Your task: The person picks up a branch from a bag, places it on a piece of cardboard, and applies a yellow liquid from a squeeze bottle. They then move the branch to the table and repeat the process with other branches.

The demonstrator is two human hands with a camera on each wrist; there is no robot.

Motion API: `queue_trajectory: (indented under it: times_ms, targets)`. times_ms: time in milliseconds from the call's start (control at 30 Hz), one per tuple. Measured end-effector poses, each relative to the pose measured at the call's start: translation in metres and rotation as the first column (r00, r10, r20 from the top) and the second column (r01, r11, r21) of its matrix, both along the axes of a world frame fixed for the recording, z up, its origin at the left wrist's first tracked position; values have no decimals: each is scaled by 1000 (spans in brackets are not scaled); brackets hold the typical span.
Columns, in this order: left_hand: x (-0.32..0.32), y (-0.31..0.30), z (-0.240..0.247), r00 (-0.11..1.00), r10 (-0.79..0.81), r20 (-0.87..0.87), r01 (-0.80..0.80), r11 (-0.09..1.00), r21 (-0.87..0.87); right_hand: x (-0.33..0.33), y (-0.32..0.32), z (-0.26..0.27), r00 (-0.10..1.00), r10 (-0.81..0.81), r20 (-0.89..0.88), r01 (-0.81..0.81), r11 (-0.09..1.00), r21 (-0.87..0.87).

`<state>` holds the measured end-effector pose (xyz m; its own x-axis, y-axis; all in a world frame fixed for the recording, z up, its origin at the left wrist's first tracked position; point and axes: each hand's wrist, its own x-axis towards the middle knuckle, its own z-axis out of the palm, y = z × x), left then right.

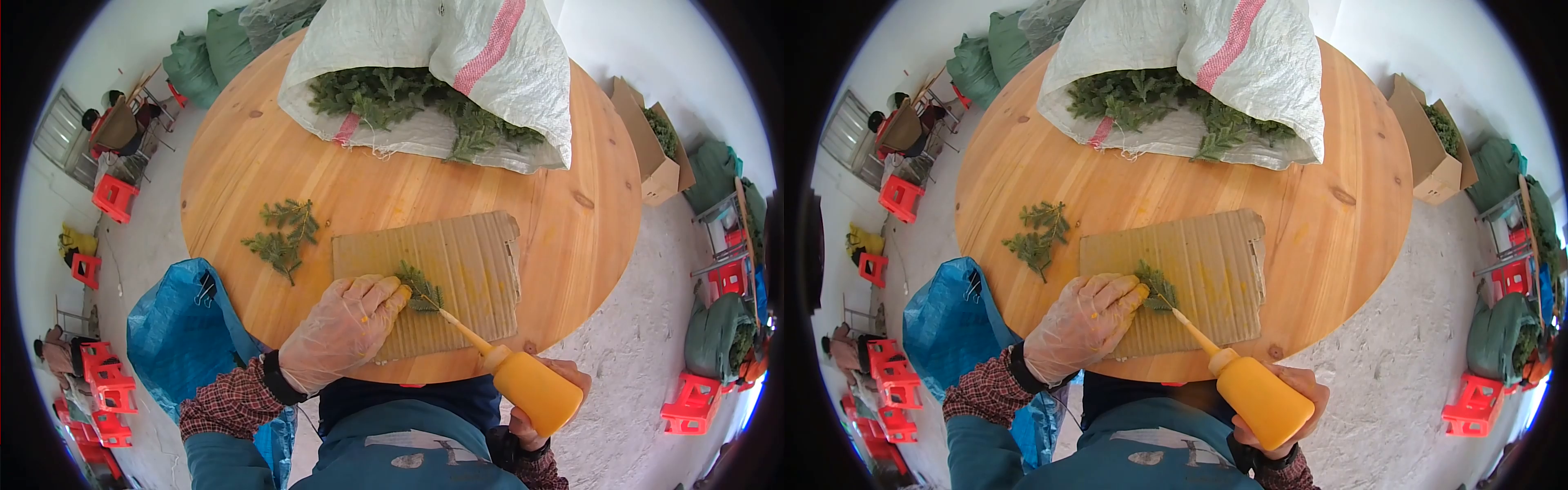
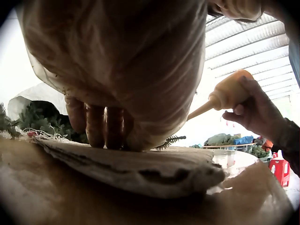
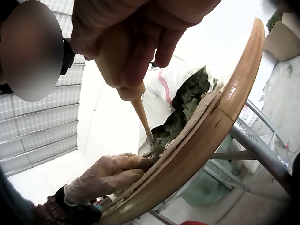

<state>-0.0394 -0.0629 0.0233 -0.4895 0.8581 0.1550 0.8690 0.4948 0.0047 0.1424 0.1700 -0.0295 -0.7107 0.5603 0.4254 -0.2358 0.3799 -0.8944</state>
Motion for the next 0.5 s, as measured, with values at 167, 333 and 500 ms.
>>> queue_trajectory:
  times_ms: [167,333,500]
  targets:
    - [-1,1,1,1000,-1,18,0,1000,8,4,8,-3,997,79,-8,-78,996,33]
    - [-1,0,0,1000,-7,20,6,1000,25,5,2,7,998,18,52,-16,999,-39]
    - [-2,-1,-5,999,-6,34,5,999,40,17,14,-2,998,63,27,-63,998,7]
